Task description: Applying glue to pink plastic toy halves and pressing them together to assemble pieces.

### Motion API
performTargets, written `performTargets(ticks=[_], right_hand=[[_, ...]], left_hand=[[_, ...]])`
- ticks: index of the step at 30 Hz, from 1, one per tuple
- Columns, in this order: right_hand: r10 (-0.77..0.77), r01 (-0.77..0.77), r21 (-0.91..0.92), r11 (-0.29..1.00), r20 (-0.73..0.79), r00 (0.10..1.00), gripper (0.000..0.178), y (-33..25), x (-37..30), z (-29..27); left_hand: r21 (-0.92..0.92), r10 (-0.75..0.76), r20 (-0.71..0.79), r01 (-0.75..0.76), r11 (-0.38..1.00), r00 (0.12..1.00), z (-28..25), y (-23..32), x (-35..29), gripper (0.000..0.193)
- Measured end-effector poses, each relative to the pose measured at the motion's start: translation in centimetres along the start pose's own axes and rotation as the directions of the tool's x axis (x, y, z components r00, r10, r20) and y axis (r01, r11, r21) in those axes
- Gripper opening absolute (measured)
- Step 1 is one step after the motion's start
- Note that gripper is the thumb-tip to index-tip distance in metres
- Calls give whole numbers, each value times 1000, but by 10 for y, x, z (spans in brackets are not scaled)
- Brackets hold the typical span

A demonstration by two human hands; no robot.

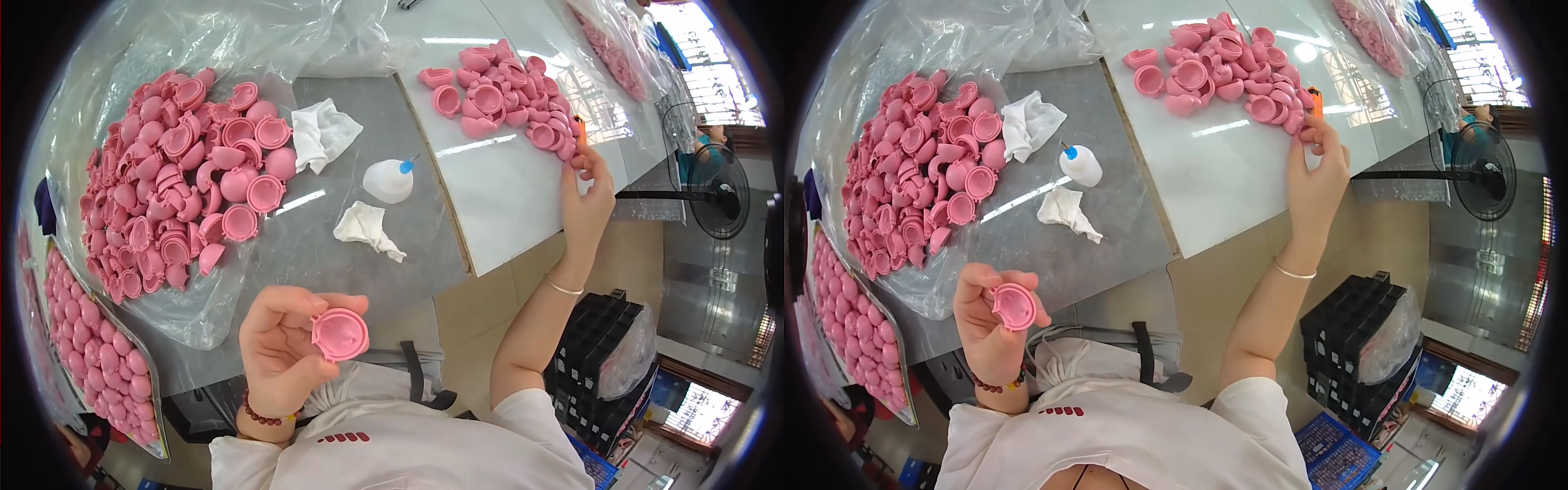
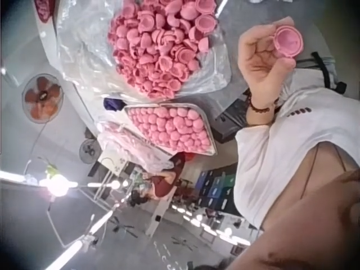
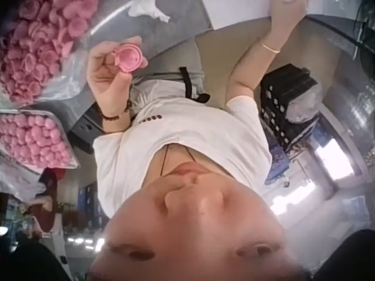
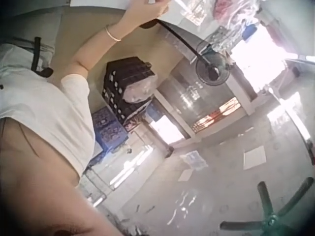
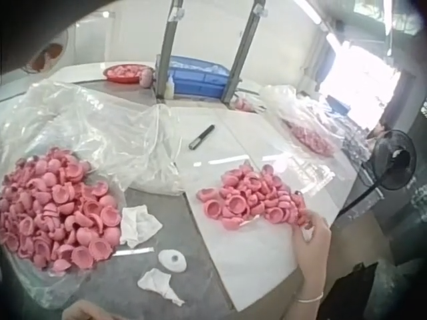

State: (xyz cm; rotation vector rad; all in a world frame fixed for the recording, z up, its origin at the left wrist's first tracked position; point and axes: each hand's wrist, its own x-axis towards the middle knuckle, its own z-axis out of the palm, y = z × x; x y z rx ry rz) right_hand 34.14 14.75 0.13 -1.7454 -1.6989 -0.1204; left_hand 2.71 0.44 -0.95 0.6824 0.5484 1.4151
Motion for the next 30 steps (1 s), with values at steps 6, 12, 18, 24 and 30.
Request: performTargets(ticks=[6,12,18,24,30], right_hand=[[8,-189,506,842,339,941,17,-35,-31,-22],[-41,-25,205,978,312,949,17,-64,-33,-2],[-78,14,241,970,258,963,14,-67,-33,-14],[-286,167,448,878,212,934,21,-96,-51,-20],[-563,234,803,548,147,813,32,-140,-83,-8]], left_hand=[[-31,9,27,-8,999,1000,-1,0,2,45],[-53,2,49,1,999,999,-1,0,3,45],[-41,11,42,-9,999,999,-2,1,1,44],[238,-11,-51,23,971,999,12,1,5,44],[391,42,28,-49,919,999,15,-3,3,38]])
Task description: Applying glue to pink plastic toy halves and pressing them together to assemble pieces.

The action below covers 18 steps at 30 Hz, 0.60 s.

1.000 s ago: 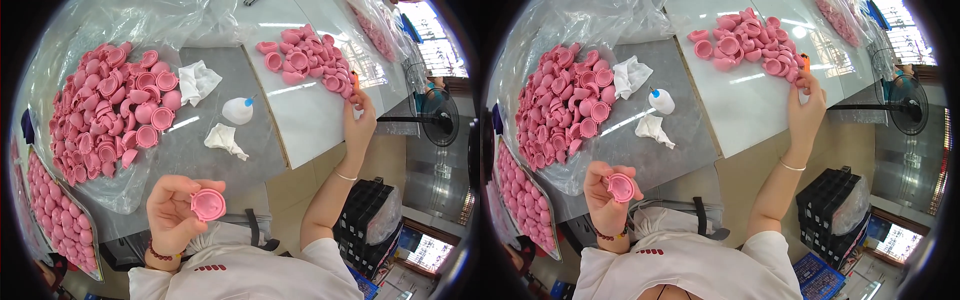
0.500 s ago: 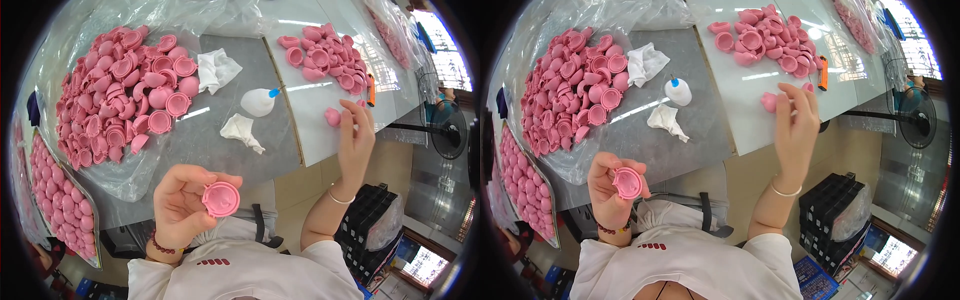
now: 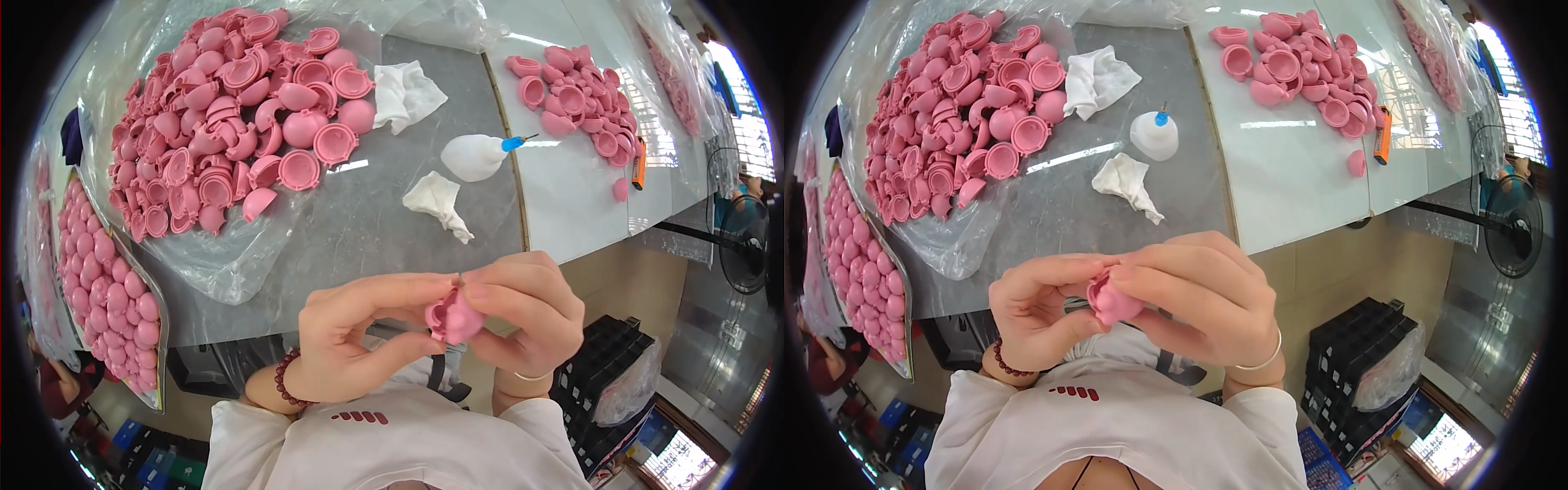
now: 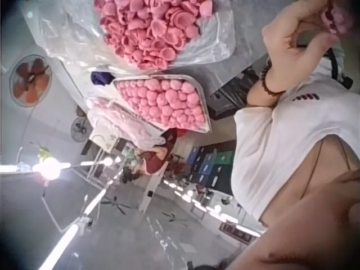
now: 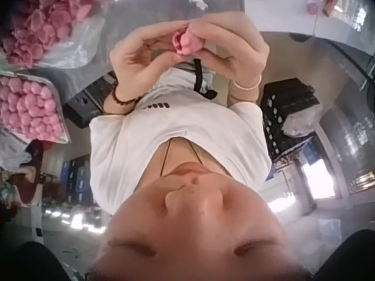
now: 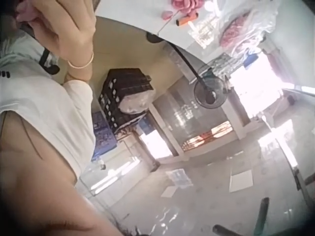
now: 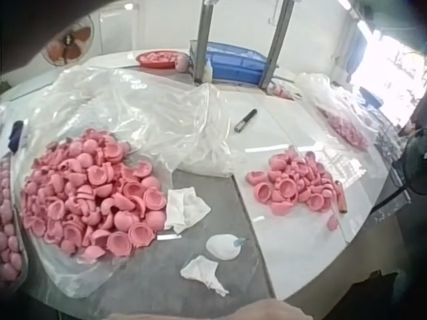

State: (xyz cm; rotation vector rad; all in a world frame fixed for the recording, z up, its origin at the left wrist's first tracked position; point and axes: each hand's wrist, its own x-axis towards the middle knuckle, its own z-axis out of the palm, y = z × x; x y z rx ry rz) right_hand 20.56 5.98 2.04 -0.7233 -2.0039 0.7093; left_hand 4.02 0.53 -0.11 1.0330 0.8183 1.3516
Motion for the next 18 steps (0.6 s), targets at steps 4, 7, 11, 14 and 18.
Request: performTargets(ticks=[4,7,11,14,18], right_hand=[[-28,29,-3,1000,37,999,36,6,-2,2],[-14,14,-10,1000,8,1000,38,3,-4,5],[-40,35,-144,989,-27,999,32,1,-13,5],[-95,91,-107,990,-37,995,30,1,-19,8],[-10,-2,-60,998,-203,979,41,15,-16,-5]], left_hand=[[66,-7,-20,8,998,1000,1,0,0,35],[148,36,-30,-31,988,999,1,1,-1,37],[146,6,-56,2,989,998,0,0,2,39],[113,24,46,-29,993,999,-5,-2,2,47],[130,36,12,-37,991,999,-7,0,4,48]])
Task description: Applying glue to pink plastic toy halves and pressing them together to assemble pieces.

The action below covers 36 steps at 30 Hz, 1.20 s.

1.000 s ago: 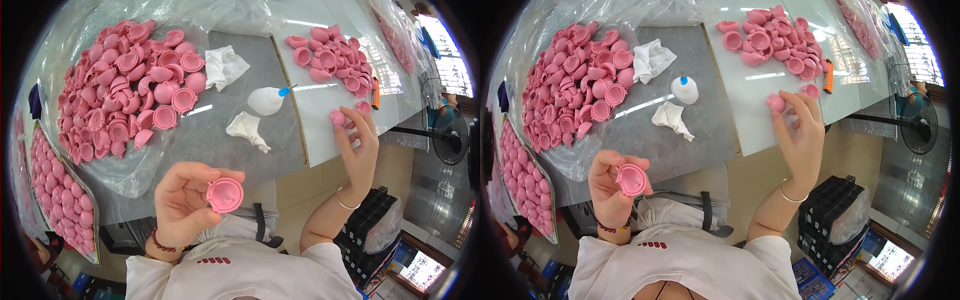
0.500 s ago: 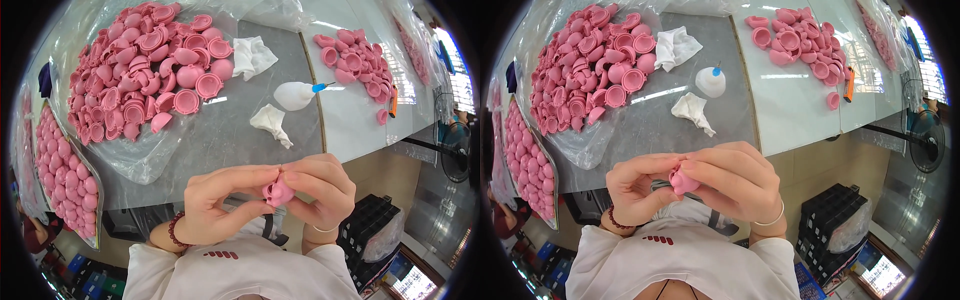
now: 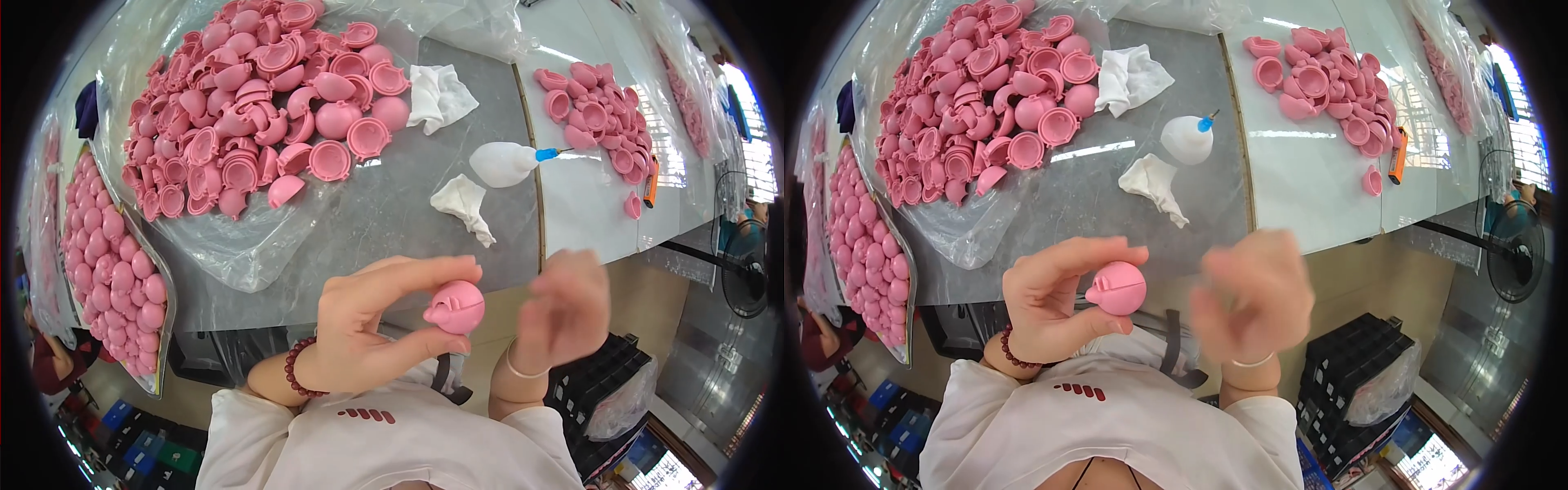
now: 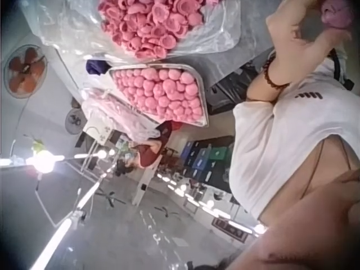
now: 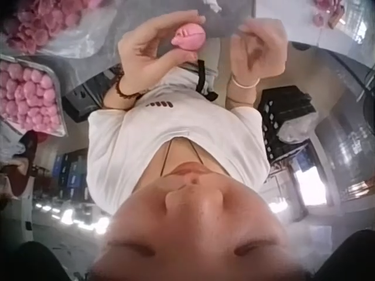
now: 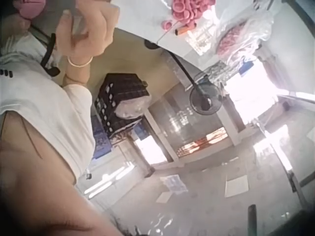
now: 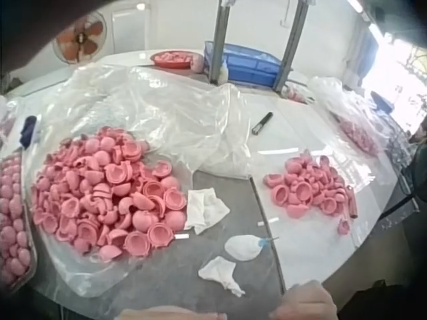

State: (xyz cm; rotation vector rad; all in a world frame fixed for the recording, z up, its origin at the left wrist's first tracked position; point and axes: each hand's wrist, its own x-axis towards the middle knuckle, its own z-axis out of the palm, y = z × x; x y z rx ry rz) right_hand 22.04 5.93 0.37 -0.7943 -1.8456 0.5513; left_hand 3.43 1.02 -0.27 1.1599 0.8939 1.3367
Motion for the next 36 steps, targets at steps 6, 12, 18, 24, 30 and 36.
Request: performTargets(ticks=[6,12,18,24,30,36], right_hand=[[318,-306,89,948,-198,927,48,15,37,23],[305,-267,-336,903,62,950,34,28,43,32],[422,-400,139,906,-224,878,21,21,29,12],[474,-432,229,872,-180,862,23,32,18,2],[505,-468,221,855,-152,850,24,32,14,-1],[480,-479,74,875,-265,836,25,28,24,12]], left_hand=[[33,101,56,-103,994,993,-8,1,-2,47],[-392,-114,-54,84,916,992,-6,5,-4,47],[-738,-325,112,297,606,939,-13,2,-5,50],[-806,-328,284,410,426,901,-17,2,-3,54],[-833,-313,341,439,337,887,-22,4,-11,53],[-836,-312,239,358,415,919,-20,5,-18,54]])
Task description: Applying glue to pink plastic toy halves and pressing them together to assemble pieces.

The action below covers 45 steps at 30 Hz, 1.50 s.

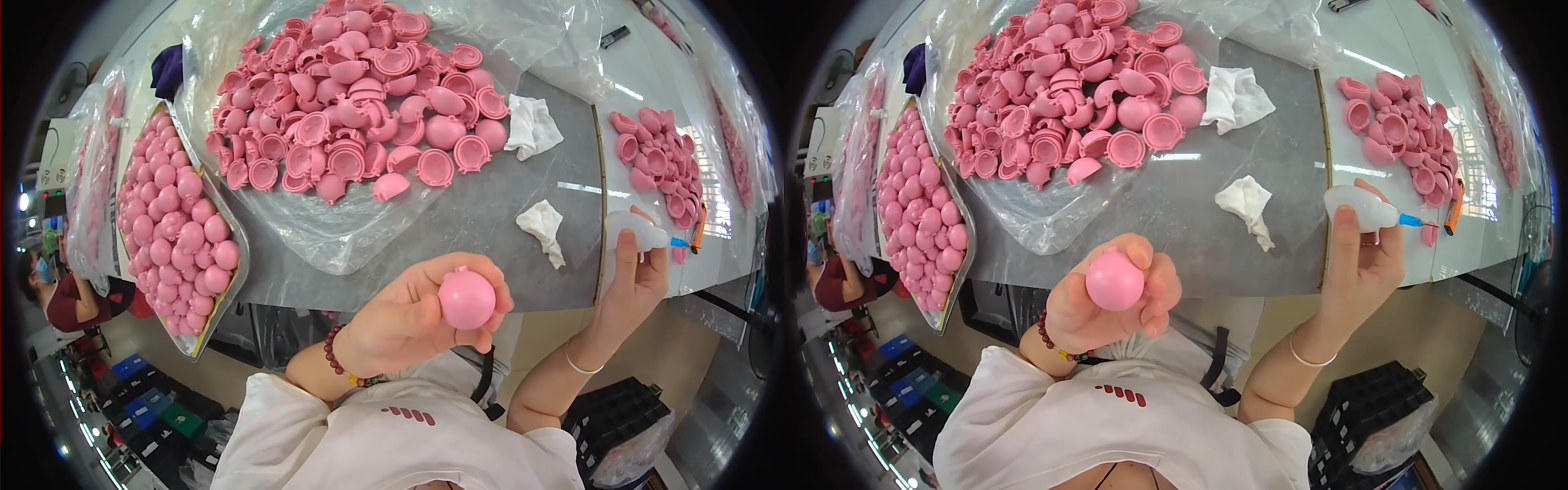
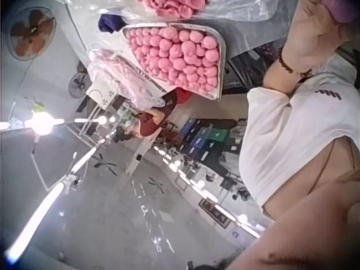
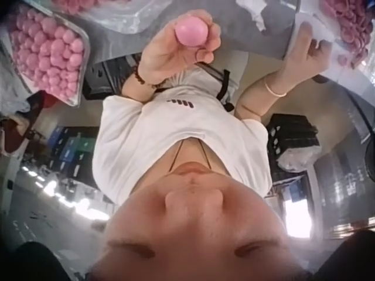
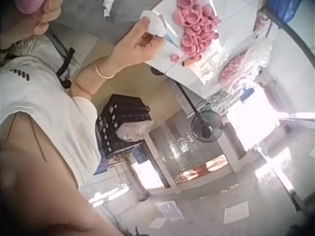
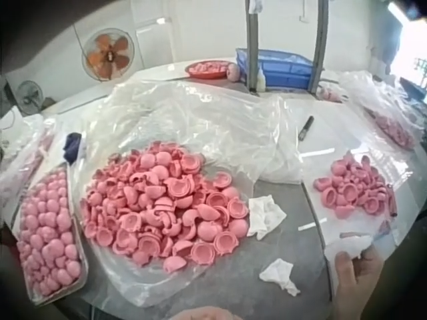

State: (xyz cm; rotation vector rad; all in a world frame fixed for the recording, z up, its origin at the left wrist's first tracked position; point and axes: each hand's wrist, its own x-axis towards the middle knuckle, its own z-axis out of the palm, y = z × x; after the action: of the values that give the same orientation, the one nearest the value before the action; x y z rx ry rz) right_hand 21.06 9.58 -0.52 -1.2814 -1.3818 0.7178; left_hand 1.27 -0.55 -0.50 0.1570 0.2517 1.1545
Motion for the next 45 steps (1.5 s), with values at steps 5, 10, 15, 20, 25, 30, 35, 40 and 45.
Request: performTargets(ticks=[5,10,15,20,25,30,35,40,45], right_hand=[[19,-20,55,998,8,1000,24,3,-1,-5],[16,-16,15,1000,56,998,24,5,-1,-8],[16,-15,-6,1000,81,997,23,6,-2,-7],[36,-39,29,999,107,994,23,6,-3,-4],[43,-44,14,999,102,994,24,10,-3,-12],[12,-8,-35,999,121,993,26,8,-3,-12],[14,-12,-17,1000,143,990,26,7,-3,-9],[37,-32,-37,999,136,990,26,6,-3,-10],[32,-29,-25,999,142,989,26,5,-4,-9]], left_hand=[[-87,11,107,-2,996,994,-5,5,-8,53],[8,13,80,-14,1000,997,4,11,-11,49],[60,55,61,-58,997,997,3,10,-12,49],[127,120,20,-121,984,993,6,14,-19,48],[740,464,22,-326,588,886,15,49,-37,43],[626,866,454,617,-477,209,10,120,-90,30],[455,781,619,770,-448,88,8,136,-96,28],[540,848,365,655,-529,384,-1,110,-50,22],[452,810,251,675,-583,530,-13,116,-47,13]])
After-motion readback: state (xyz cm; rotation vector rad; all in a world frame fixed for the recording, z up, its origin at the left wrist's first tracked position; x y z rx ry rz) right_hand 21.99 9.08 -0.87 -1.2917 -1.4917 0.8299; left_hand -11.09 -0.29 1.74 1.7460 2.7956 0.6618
